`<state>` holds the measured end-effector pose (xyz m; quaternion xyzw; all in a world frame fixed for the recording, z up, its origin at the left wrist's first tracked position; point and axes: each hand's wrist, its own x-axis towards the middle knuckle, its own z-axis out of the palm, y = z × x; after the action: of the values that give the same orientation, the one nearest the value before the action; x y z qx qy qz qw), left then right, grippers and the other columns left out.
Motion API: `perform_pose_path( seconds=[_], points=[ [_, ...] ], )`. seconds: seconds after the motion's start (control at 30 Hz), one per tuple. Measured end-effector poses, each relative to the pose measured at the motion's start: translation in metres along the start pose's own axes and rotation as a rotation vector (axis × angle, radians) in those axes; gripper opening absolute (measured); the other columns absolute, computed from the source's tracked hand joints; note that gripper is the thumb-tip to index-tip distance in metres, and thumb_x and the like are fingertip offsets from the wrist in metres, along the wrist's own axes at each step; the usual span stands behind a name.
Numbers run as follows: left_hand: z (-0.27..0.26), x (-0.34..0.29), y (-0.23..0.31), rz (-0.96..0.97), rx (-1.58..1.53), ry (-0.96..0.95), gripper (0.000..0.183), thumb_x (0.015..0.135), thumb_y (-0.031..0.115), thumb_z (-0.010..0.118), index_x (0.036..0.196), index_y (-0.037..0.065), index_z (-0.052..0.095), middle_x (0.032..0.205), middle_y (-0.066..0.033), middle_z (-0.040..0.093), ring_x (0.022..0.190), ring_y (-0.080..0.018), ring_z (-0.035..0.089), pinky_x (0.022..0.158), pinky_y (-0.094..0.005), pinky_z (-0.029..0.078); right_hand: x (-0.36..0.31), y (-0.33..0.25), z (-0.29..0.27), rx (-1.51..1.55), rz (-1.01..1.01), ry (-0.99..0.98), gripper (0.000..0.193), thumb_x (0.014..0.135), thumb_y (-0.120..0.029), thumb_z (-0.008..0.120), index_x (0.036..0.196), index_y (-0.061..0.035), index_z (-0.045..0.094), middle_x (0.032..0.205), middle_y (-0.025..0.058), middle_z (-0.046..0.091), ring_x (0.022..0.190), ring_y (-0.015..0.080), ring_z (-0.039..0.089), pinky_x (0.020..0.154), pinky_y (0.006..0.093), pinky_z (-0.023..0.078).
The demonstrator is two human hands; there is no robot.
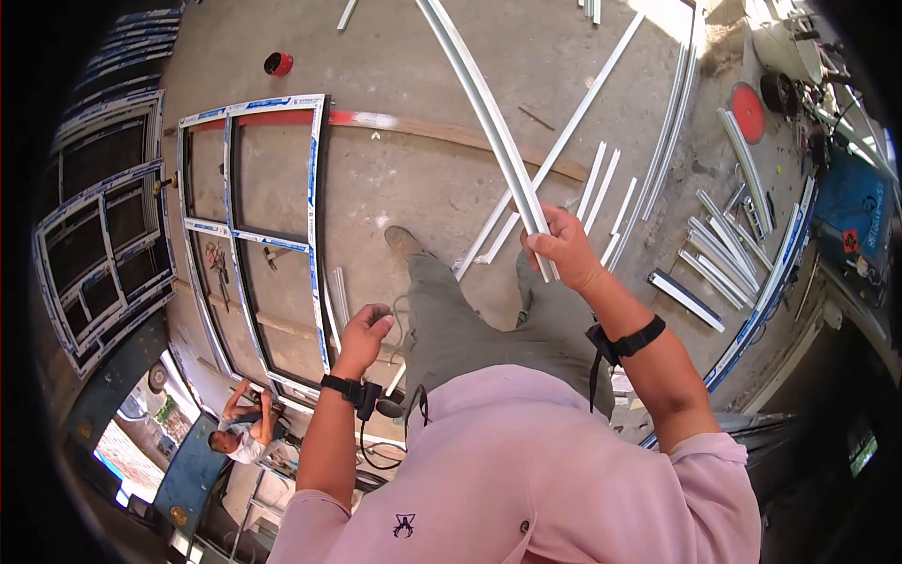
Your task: Assembling aluminum window frames by cutting extrusions with a miter saw and joining them on the floor.
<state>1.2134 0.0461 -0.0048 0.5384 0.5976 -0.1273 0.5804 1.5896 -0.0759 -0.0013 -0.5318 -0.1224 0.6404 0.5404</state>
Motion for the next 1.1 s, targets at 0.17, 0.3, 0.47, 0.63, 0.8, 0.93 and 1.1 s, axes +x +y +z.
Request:
perform_pose_path(
  seconds=[0.17,0.3,0.47,0.63,0.8,0.93,1.1],
  points=[
    [-0.074,0.029,-0.04,-0.014,-0.131,0.039,0.034,0.086,0.018,0.064,0.112,-0.003,0.061,0.102,-0.0165,0.067,0.096,-0.0226,0.064,0.085,-0.032,0.049,0.047,0.012,0.114,-0.203,0.183,-0.212,0.045,0.079,-0.011,0.057,0.121,0.0048,0.053,0.071,0.0053,0.057,0.055,0.0121,0.054,0.054,0.0266,0.045],
    [-0.14,0.046,-0.075,0.072,-0.267,0.216,0.038,0.085,0.021,0.065,0.113,-0.004,0.06,0.105,-0.0189,0.067,0.097,-0.0266,0.066,0.085,-0.0335,0.05,0.081,0.015,0.224,-0.391,0.34,-0.329,0.052,0.077,-0.021,0.058,0.121,0.005,0.051,0.068,0.0062,0.058,0.054,0.0117,0.053,0.052,0.0245,0.042],
    [-0.21,0.048,-0.098,0.115,-0.501,0.299,0.038,0.085,0.021,0.065,0.113,-0.004,0.06,0.104,-0.0194,0.067,0.096,-0.0256,0.065,0.084,-0.033,0.05,0.125,0.036,0.335,-0.639,0.479,-0.427,0.043,0.078,-0.007,0.057,0.12,0.0044,0.053,0.071,0.0044,0.058,0.056,0.0116,0.055,0.053,0.0273,0.046],
    [-0.251,0.035,-0.126,0.152,-0.732,0.4,0.037,0.085,0.021,0.066,0.111,-0.004,0.06,0.1,-0.0175,0.068,0.091,-0.0223,0.065,0.081,-0.0312,0.05,0.168,0.063,0.404,-0.921,0.435,-0.535,0.044,0.075,-0.014,0.06,0.115,0.0048,0.057,0.072,0.0099,0.062,0.058,0.0145,0.059,0.056,0.0306,0.048],
    [-0.271,0.028,-0.148,0.06,-0.861,0.429,0.033,0.087,0.02,0.065,0.112,-0.002,0.06,0.09,-0.0072,0.064,0.081,-0.0122,0.058,0.073,-0.0269,0.046,0.219,0.08,0.446,-1.056,0.428,-0.533,0.043,0.075,-0.017,0.06,0.111,0.0064,0.058,0.073,0.0137,0.064,0.061,0.02,0.063,0.06,0.034,0.05],
    [-0.289,0.018,-0.166,-0.014,-0.875,0.461,0.034,0.085,0.022,0.065,0.108,-0.003,0.061,0.092,-0.0148,0.068,0.084,-0.0204,0.065,0.075,-0.0306,0.05,0.266,0.093,0.476,-1.218,0.311,-0.578,0.043,0.073,-0.024,0.06,0.104,0.0067,0.059,0.081,0.0232,0.065,0.076,0.0345,0.065,0.072,0.0405,0.05],
    [-0.306,0.026,-0.181,-0.105,-0.797,0.505,0.034,0.086,0.021,0.064,0.109,-0.003,0.061,0.092,-0.0145,0.068,0.085,-0.0209,0.065,0.078,-0.0303,0.05,0.317,0.106,0.504,-1.281,0.278,-0.63,0.051,0.073,-0.028,0.058,0.111,0.006,0.059,0.091,0.0297,0.063,0.091,0.0439,0.061,0.08,0.0456,0.048]
  ],
)
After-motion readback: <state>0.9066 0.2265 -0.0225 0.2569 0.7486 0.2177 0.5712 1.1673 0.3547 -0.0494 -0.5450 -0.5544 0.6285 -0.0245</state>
